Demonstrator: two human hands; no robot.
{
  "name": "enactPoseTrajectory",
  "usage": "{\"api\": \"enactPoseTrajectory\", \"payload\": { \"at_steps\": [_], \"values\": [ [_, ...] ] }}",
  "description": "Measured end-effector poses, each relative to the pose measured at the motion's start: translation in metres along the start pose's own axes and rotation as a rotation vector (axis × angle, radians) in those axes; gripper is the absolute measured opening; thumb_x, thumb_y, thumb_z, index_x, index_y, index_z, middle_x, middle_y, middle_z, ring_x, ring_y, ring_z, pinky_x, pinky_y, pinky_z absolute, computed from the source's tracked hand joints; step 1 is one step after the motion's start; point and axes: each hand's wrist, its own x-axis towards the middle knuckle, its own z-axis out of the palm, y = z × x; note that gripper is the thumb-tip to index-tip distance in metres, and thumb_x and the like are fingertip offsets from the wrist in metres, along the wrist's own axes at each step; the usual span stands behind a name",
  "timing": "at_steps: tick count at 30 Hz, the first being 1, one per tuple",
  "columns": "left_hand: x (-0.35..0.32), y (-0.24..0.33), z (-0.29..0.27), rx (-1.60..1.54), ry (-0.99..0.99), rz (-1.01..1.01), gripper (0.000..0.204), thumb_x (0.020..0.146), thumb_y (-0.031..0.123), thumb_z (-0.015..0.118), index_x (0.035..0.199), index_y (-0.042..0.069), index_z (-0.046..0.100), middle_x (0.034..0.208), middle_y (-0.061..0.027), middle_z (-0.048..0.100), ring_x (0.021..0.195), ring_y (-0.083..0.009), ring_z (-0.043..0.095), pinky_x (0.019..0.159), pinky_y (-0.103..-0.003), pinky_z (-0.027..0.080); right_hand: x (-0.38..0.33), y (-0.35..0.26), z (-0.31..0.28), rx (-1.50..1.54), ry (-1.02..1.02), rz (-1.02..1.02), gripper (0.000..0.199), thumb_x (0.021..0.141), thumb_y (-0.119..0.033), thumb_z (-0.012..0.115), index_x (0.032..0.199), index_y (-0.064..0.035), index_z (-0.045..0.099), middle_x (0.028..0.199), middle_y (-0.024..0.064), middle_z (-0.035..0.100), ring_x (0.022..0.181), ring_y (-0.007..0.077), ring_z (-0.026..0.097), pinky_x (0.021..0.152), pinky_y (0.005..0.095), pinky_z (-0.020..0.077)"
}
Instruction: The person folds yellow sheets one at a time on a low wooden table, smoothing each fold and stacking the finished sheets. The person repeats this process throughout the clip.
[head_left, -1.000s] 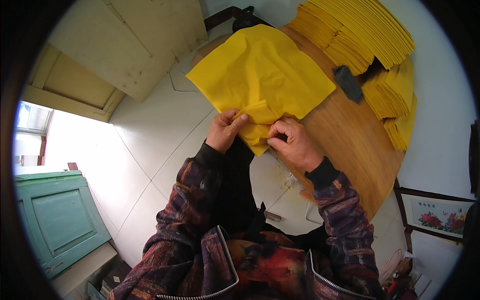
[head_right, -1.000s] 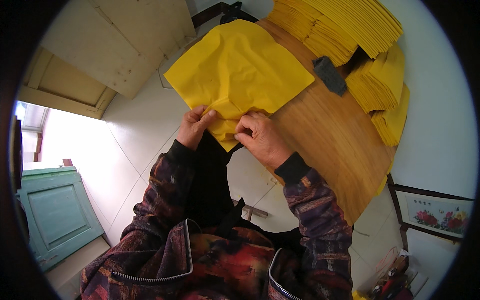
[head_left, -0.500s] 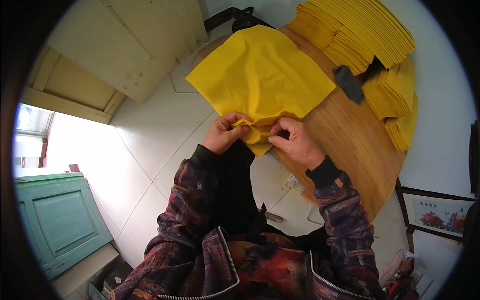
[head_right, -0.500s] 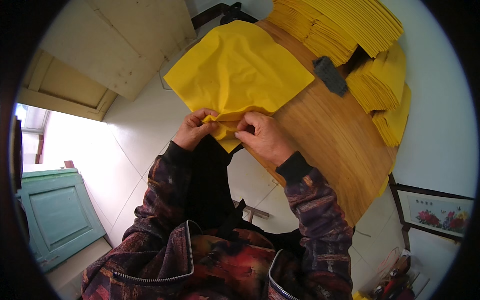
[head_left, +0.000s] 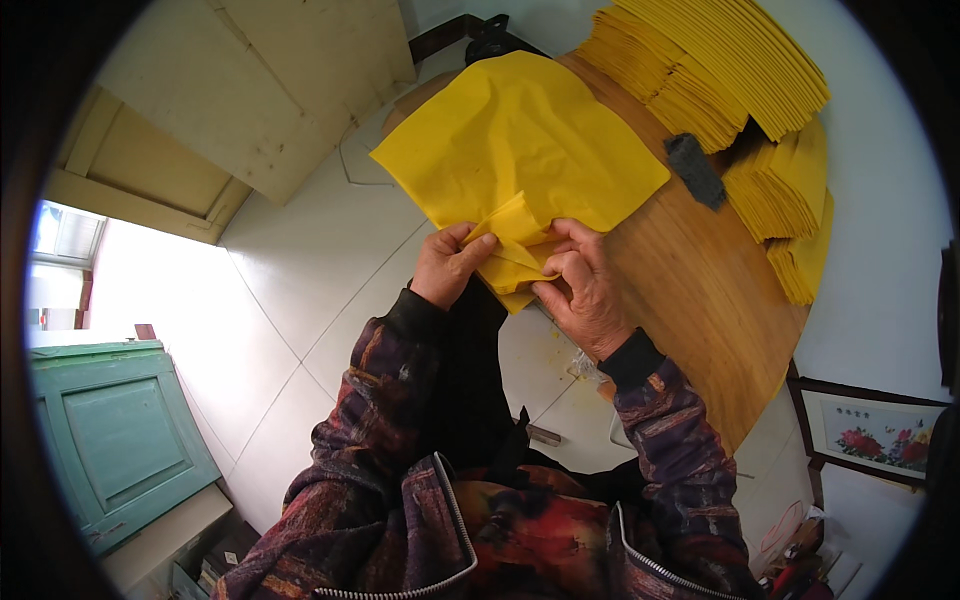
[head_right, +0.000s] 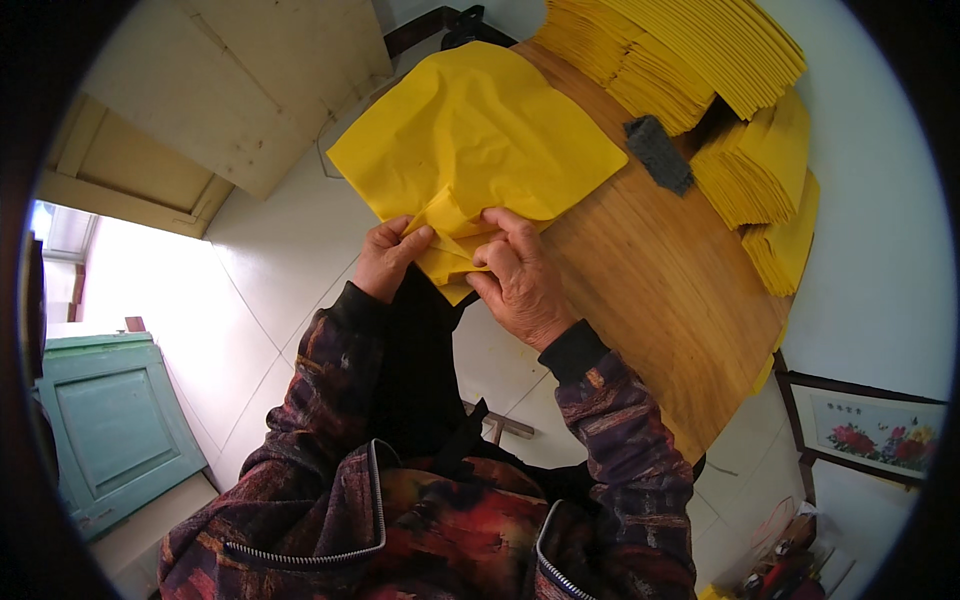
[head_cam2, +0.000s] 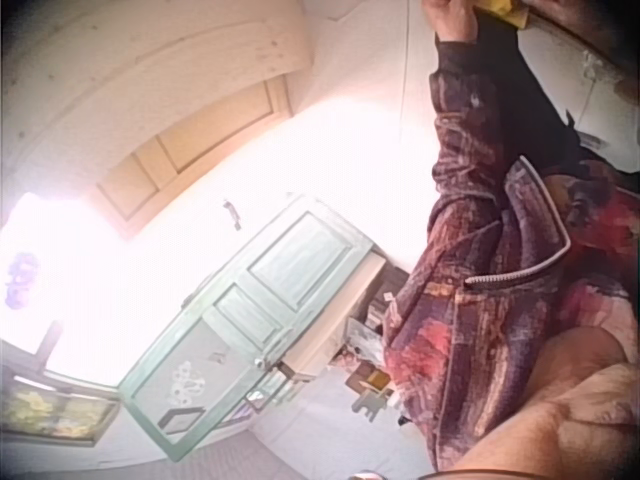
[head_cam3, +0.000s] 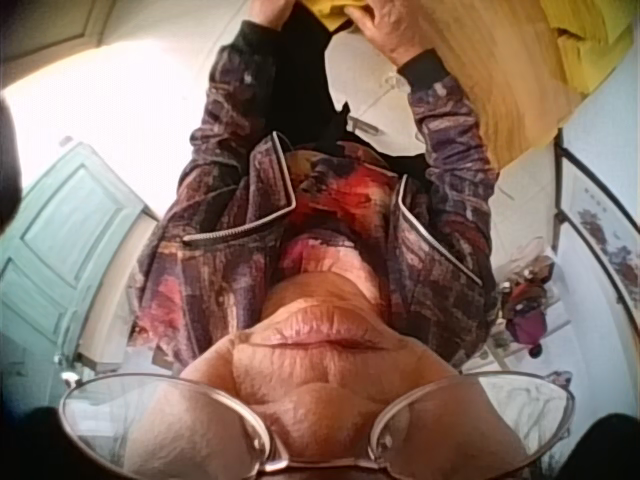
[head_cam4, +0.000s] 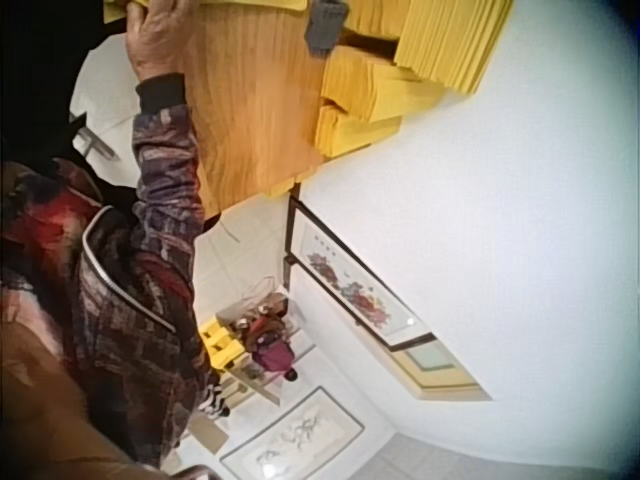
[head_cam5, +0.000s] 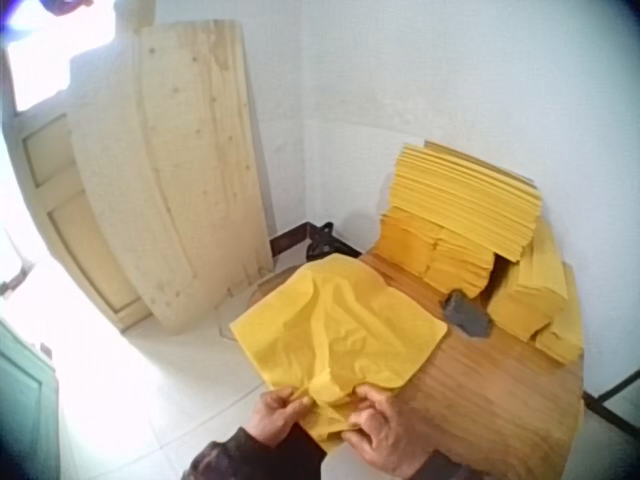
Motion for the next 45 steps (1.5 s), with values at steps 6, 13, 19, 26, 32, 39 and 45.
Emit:
{"api": "enactPoseTrajectory", "payload": {
  "at_steps": [6,13,19,26,32,39,45],
  "values": [
    [-0.001,0.003,0.001,-0.010,-0.011,-0.009,0.023,0.092,0.013,0.061,0.106,-0.005,0.063,0.098,-0.0060,0.068,0.085,-0.0112,0.063,0.079,-0.025,0.050,0.004,-0.002,-0.001,-0.084,-0.033,-0.049,0.024,0.069,0.000,0.075,0.082,-0.0058,0.055,0.130,0.0144,0.046,0.111,0.0327,0.052,0.091,0.0384,0.0472],
    [-0.001,0.006,-0.003,0.026,-0.097,0.017,0.027,0.090,0.013,0.063,0.110,-0.005,0.061,0.102,-0.0068,0.067,0.092,-0.0126,0.062,0.085,-0.026,0.049,0.011,-0.002,-0.002,0.007,-0.102,0.015,0.016,0.072,0.001,0.071,0.079,-0.0024,0.057,0.136,0.0150,0.044,0.115,0.0325,0.048,0.094,0.0381,0.0436],
    [-0.005,0.015,-0.007,-0.033,-0.229,-0.003,0.041,0.085,0.007,0.064,0.122,-0.006,0.053,0.113,-0.0092,0.063,0.103,-0.0162,0.060,0.093,-0.028,0.046,0.018,-0.001,-0.007,0.242,-0.160,0.221,0.017,0.073,0.002,0.069,0.074,-0.0023,0.052,0.138,0.0144,0.042,0.115,0.0309,0.048,0.093,0.0365,0.0439],
    [-0.002,0.009,-0.006,-0.007,-0.176,-0.036,0.041,0.084,0.004,0.062,0.123,-0.004,0.053,0.114,-0.0090,0.063,0.103,-0.0169,0.060,0.093,-0.031,0.046,0.017,0.000,-0.006,0.201,-0.166,0.185,0.016,0.073,0.001,0.069,0.074,-0.0020,0.053,0.138,0.0153,0.041,0.111,0.0298,0.051,0.089,0.0352,0.0464],
    [0.000,0.003,-0.006,0.144,-0.117,0.052,0.034,0.082,0.005,0.063,0.115,-0.004,0.058,0.105,-0.0052,0.065,0.094,-0.0121,0.060,0.084,-0.026,0.048,0.013,0.003,-0.001,0.215,-0.156,0.233,0.013,0.074,0.001,0.068,0.081,-0.0023,0.057,0.139,0.0145,0.041,0.109,0.0270,0.052,0.082,0.0309,0.0483],
    [0.004,-0.002,-0.009,0.208,-0.013,0.016,0.018,0.086,0.010,0.066,0.100,-0.001,0.065,0.090,-0.0012,0.066,0.083,-0.0089,0.059,0.078,-0.023,0.046,0.016,0.095,-0.081,-0.284,0.440,0.346,0.018,0.080,-0.006,0.067,0.096,-0.0007,0.060,0.123,0.0170,0.049,0.108,0.0338,0.052,0.089,0.0374,0.0449],
    [0.002,-0.004,-0.006,0.148,0.016,0.058,0.021,0.089,0.013,0.064,0.101,-0.003,0.064,0.091,-0.0024,0.066,0.083,-0.0093,0.059,0.076,-0.024,0.047,0.010,0.173,-0.117,-0.771,0.412,0.430,0.021,0.078,-0.005,0.064,0.098,-0.0016,0.061,0.107,0.0164,0.055,0.098,0.0357,0.053,0.082,0.0451,0.0459]
  ]
}}
